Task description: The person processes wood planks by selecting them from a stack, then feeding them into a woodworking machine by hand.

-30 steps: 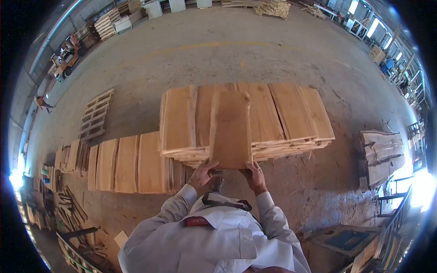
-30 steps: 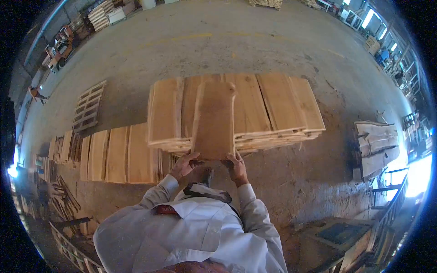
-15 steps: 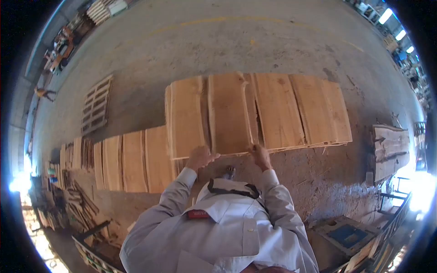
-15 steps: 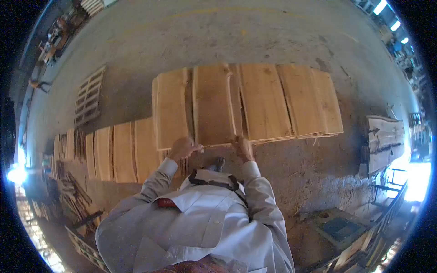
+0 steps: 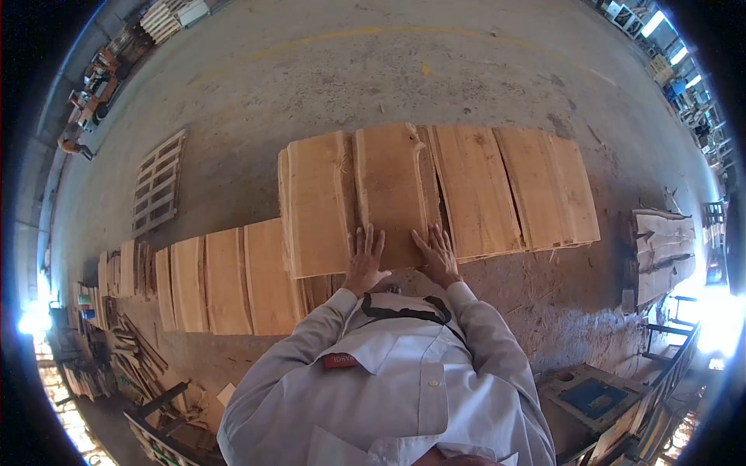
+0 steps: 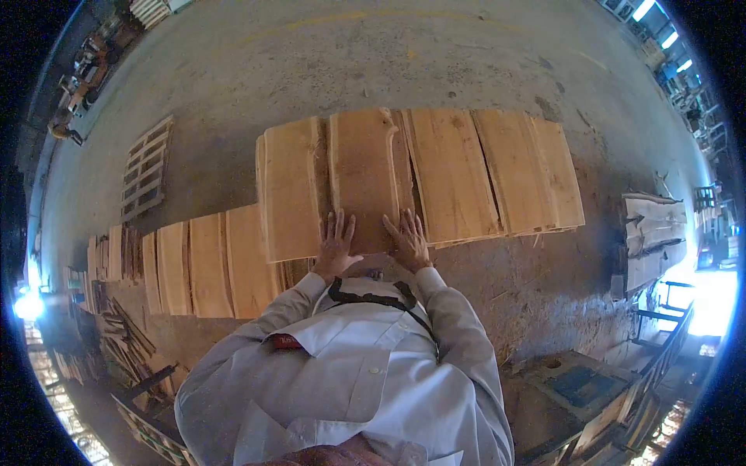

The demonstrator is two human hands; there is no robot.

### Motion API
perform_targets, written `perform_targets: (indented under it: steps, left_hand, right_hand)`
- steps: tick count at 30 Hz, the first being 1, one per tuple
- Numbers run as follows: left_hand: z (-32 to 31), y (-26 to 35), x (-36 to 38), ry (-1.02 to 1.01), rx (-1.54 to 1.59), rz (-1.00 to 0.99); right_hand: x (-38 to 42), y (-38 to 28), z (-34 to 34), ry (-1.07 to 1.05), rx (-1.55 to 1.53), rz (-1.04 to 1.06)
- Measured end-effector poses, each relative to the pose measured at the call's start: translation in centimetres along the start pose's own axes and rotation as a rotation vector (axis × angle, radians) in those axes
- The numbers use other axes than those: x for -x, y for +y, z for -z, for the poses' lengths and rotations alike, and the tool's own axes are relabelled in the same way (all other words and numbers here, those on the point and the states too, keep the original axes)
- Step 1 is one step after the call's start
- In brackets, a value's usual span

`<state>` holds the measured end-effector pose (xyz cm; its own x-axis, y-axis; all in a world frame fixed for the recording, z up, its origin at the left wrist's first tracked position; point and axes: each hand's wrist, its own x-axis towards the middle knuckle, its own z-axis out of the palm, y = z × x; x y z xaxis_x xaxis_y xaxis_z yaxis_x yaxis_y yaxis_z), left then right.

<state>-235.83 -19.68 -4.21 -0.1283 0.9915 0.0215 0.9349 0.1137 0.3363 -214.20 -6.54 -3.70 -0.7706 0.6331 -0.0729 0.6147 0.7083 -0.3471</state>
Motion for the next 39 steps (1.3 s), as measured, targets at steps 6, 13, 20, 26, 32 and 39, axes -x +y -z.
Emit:
perform_targets:
  steps: [6, 13, 20, 26, 32, 39]
  left_hand:
    - [-0.9, -0.8, -0.7, -0.003, 0.032, 0.020]
    - [-0.2, -0.5, -1.2, 0.000, -0.021, -0.076]
    - [-1.1, -0.9, -1.7, -0.018, -0.007, -0.059]
    - [-0.9, -0.5, -2.0, -0.051, -0.088, -0.078]
    - [-2.1, 0.1, -1.4, -0.143, 0.036, -0.006]
    - [-4.2, -1.5, -0.9, -0.012, -0.108, -0.172]
  right_hand:
    - [-1.8, 1.1, -0.3, -0.013, -0.038, 0.022]
    - [-1.5, 0.7, -0.2, 0.038, -0.072, -0.001]
    - [-1.6, 0.6, 0.5, -0.031, -0.125, -0.055]
    - [-1.5, 1.0, -0.4, 0.015, -0.097, -0.052]
    - [0.8, 2.0, -4.4, 0.256, -0.084, 0.015]
    - [18.5, 4.5, -5.7, 0.315, -0.484, -0.466]
